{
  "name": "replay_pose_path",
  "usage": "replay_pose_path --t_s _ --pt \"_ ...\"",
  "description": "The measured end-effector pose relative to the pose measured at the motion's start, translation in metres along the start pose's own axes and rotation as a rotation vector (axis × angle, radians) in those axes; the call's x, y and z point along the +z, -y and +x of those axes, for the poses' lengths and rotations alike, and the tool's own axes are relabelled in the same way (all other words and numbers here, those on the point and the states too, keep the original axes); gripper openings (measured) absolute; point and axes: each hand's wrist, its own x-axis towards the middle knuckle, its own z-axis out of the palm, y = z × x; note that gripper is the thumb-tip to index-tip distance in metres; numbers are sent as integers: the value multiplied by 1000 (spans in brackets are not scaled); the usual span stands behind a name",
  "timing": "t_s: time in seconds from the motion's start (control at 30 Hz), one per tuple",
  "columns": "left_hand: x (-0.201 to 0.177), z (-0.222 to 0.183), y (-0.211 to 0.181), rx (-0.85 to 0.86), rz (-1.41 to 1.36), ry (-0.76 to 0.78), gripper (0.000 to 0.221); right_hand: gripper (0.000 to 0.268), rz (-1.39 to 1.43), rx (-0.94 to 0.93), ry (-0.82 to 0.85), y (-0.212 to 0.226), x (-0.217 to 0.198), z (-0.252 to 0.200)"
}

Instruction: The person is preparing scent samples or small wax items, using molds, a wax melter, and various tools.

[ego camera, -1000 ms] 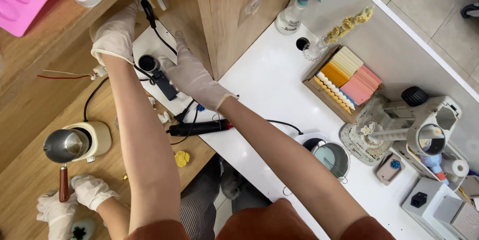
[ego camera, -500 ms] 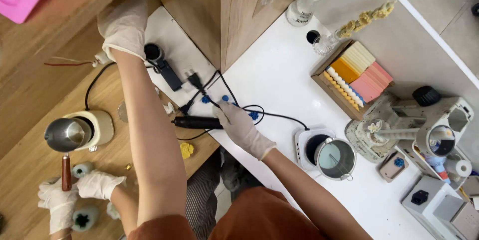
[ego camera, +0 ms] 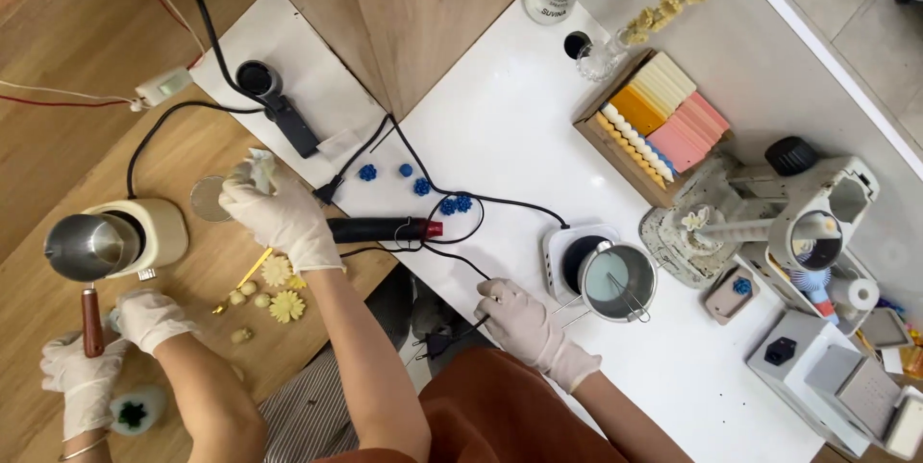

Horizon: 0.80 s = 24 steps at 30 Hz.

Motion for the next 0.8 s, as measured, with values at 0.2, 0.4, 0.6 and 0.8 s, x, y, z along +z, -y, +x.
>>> replay_pose_path --t_s 0.2,0.4,0.6,0.8 --pt "50 1 82 -224 339 446 17 10 -493 -188 109 -59 27 15" --pt "124 -17 152 76 901 408 41 35 -699 -134 263 -146 62 18" --pt "109 -15 136 176 1200 307 31 40 -864 -14 432 -129 32 36" --pt "42 -21 62 177 668 194 27 40 -1045 -5 246 -113 -1 64"
